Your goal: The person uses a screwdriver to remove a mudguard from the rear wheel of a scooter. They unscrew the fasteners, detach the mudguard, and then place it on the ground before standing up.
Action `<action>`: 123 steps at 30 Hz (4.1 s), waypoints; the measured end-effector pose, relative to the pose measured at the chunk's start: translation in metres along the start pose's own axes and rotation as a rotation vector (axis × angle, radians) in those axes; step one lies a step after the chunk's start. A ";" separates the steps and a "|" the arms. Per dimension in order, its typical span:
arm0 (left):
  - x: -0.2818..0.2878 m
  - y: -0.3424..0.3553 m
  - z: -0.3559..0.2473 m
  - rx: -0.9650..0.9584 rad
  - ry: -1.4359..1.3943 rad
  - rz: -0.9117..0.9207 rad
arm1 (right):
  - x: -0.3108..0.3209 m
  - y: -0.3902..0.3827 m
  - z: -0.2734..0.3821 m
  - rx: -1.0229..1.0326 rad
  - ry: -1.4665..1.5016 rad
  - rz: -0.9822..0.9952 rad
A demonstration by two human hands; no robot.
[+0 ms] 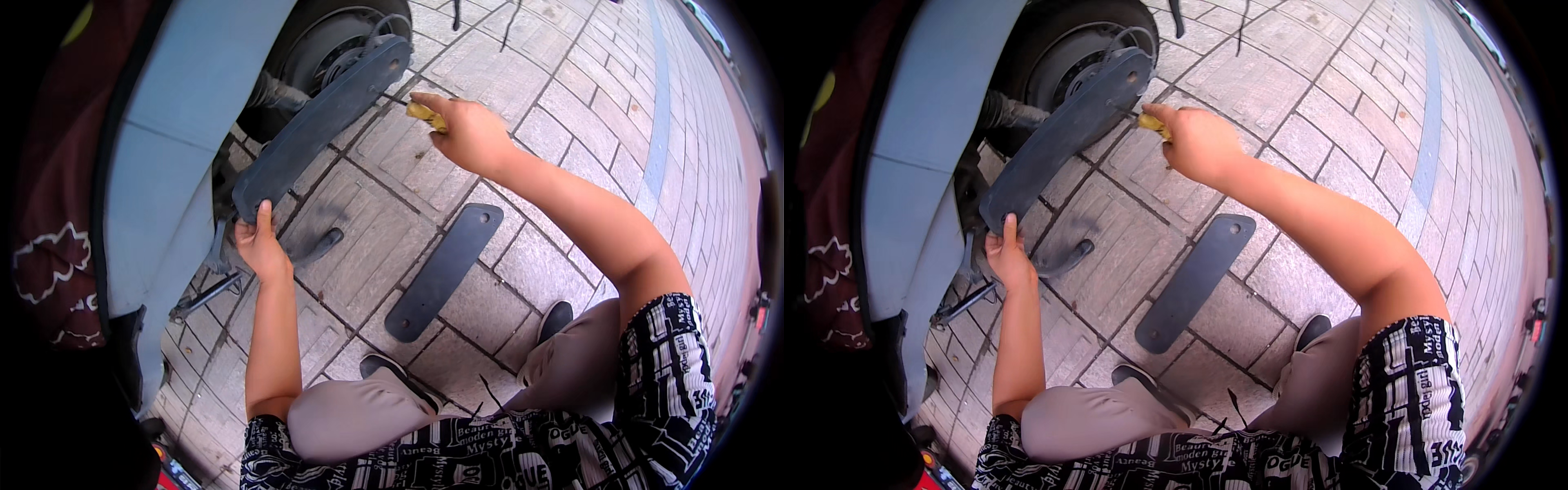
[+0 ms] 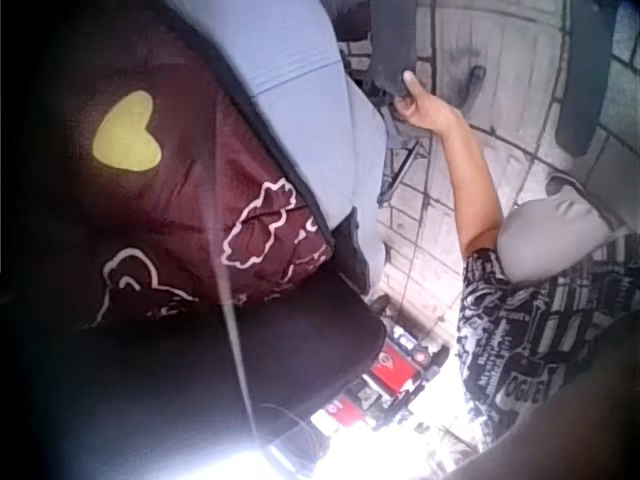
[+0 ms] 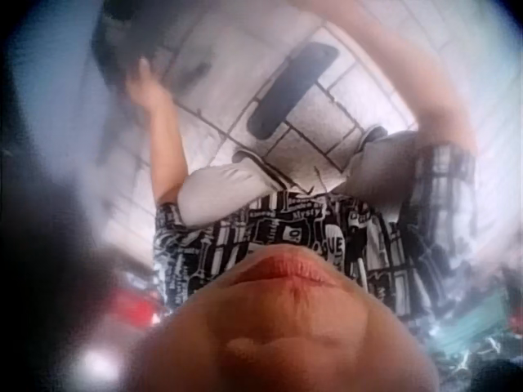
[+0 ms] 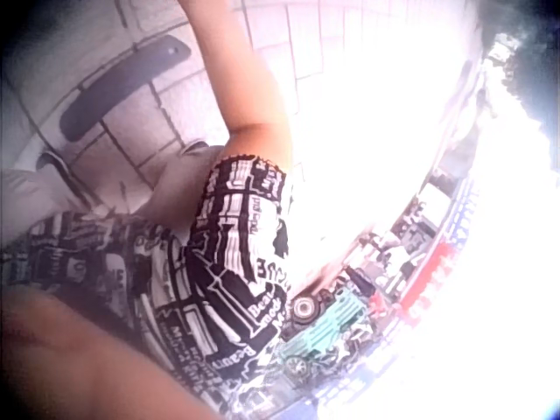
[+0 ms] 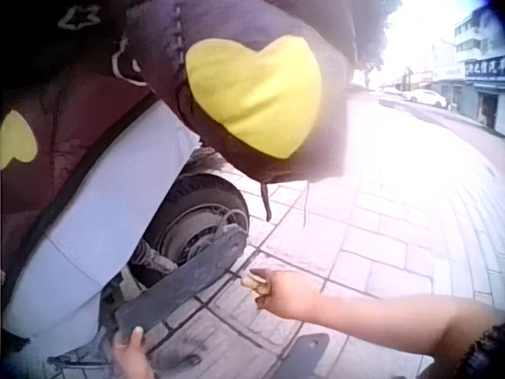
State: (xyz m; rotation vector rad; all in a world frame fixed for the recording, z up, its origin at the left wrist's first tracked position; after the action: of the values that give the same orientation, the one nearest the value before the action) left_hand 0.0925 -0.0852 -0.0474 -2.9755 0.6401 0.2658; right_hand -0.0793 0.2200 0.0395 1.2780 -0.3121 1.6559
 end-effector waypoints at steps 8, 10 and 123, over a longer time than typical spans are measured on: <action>0.002 0.004 -0.011 0.053 0.071 0.004 | -0.025 0.004 -0.016 -1.069 1.445 0.519; 0.001 0.001 -0.015 0.074 0.107 0.010 | -0.020 0.000 -0.009 -1.163 1.603 0.516; 0.002 -0.004 -0.020 0.088 0.151 -0.043 | -0.006 -0.003 -0.021 -1.023 1.340 0.524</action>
State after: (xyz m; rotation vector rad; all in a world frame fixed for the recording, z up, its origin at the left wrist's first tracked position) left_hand 0.0991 -0.0847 -0.0275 -2.9398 0.5858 0.0088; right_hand -0.0896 0.2325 0.0246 -0.7733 -0.5390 1.9557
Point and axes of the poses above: each hand's wrist, its own y-axis towards the middle knuckle, its own x-axis out of the back of the hand, z = x × y, the point moved 2 cm from there along y, towards the middle knuckle, and after that the axes turned 10 degrees about -z, right-handed, at the moved point
